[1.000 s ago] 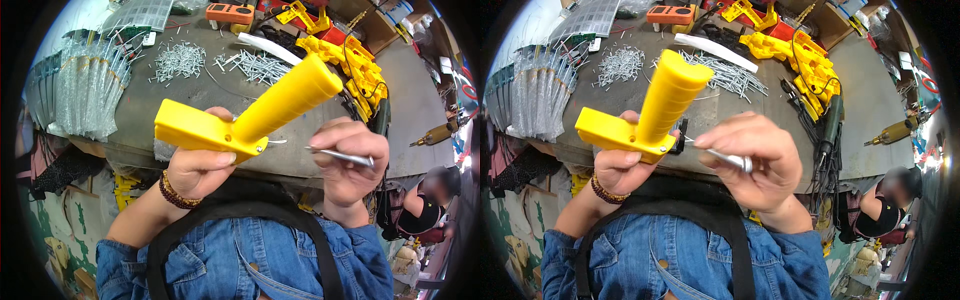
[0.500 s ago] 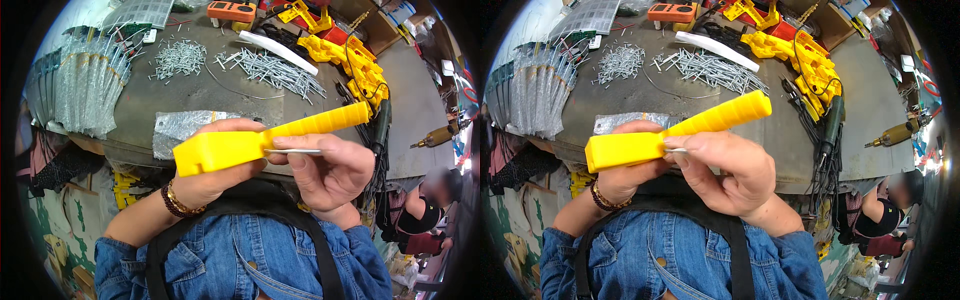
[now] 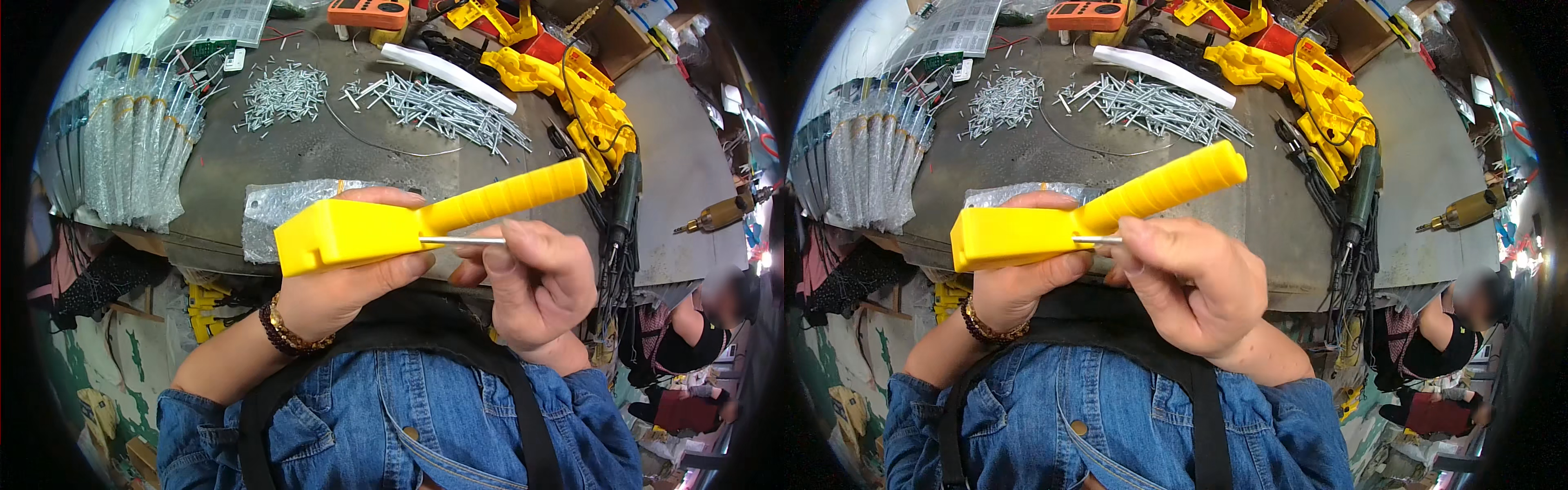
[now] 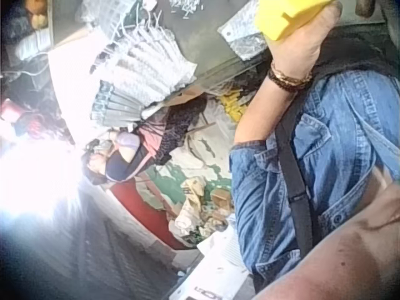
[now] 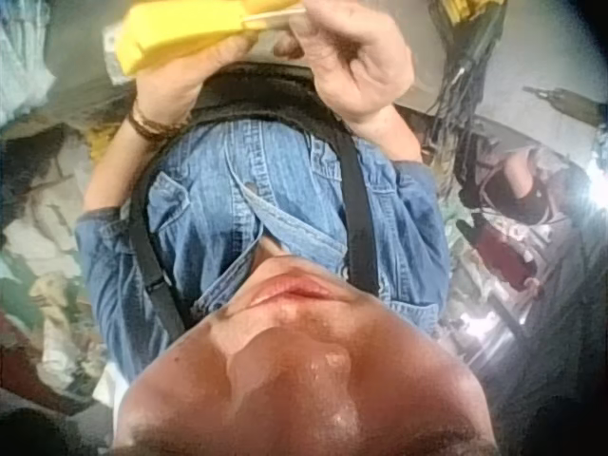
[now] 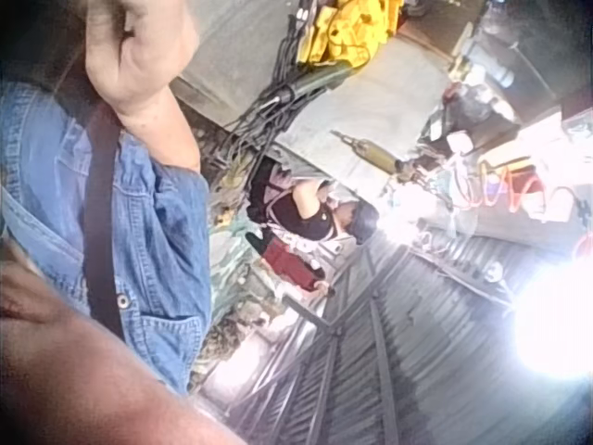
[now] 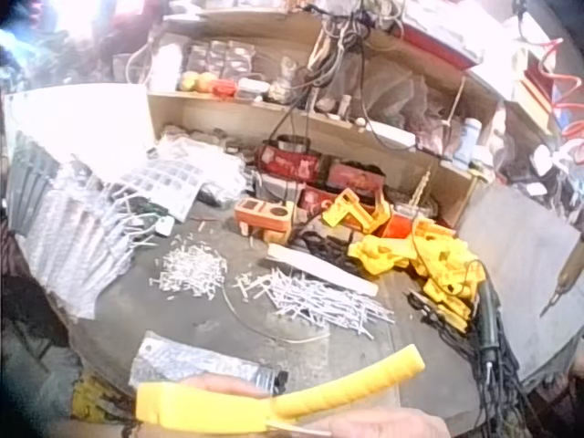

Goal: Assemble a handheld device by soldering wires to a PCB and screwing the plastic casing together.

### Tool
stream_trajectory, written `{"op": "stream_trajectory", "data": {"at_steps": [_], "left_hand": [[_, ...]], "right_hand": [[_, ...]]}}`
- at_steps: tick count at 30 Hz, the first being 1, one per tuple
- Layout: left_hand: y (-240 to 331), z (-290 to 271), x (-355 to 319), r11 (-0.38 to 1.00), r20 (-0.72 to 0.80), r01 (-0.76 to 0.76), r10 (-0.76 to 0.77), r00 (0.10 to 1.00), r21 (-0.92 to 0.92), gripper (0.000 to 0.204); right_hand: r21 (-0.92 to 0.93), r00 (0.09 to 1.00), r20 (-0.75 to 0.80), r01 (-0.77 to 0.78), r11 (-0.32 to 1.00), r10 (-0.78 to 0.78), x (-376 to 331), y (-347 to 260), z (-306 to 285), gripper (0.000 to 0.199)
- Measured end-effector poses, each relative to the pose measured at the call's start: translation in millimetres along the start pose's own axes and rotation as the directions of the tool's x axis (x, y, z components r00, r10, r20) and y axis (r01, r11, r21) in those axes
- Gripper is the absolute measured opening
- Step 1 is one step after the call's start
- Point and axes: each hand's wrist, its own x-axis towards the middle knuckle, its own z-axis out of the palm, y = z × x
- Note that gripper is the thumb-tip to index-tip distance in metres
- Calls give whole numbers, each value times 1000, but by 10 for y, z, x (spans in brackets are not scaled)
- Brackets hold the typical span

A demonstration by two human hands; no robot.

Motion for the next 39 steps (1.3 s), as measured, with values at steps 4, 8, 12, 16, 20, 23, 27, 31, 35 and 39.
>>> {"op": "stream_trajectory", "data": {"at_steps": [4, 8, 12, 16, 20, 23, 27, 31, 35, 39], "left_hand": [[-2, -4, 18, 998, 24, 52, -51, 998, -39, 48], [32, -37, 70, 992, -73, 97, -103, 992, -78, 54], [11, -18, 72, 987, -80, 161, -162, 984, -26, 61], [-5, -20, 116, 994, -33, 112, -111, 993, 16, 63], [91, -11, 247, 974, -34, 227, -227, 973, -27, 64], [173, 29, 368, 915, 64, 351, -345, 936, -200, 64], [251, 88, 500, 847, 144, 439, -415, 898, -298, 90], [42, -345, 618, 480, 462, -429, 54, 885, 766, 111], [-183, -286, 583, 310, 450, -406, -87, 889, 860, 79], [-212, -189, 504, 289, 409, -400, 33, 912, 870, 69]], "right_hand": [[-167, 987, 150, -35, 985, 61, 68, -41, -144, 42], [-284, 962, 263, 151, 947, -75, 119, -22, -196, 46], [-414, 972, 233, 116, 903, -18, 183, 12, -180, 36], [-109, 969, 249, 20, 994, 7, 82, 181, -174, 26], [-506, 925, 380, 231, 831, -26, 175, 57, -313, 29], [-719, 841, 500, 536, 443, -206, 373, 32, -454, 38], [-706, 843, 533, 492, 510, -76, 384, 137, -792, 39], [-782, 905, 421, 323, 533, 69, 205, 297, -1006, 39], [-778, 896, 420, 274, 565, 144, -67, 533, -842, 35], [-767, 917, 369, 208, 607, 152, -124, 604, -764, 34]]}}
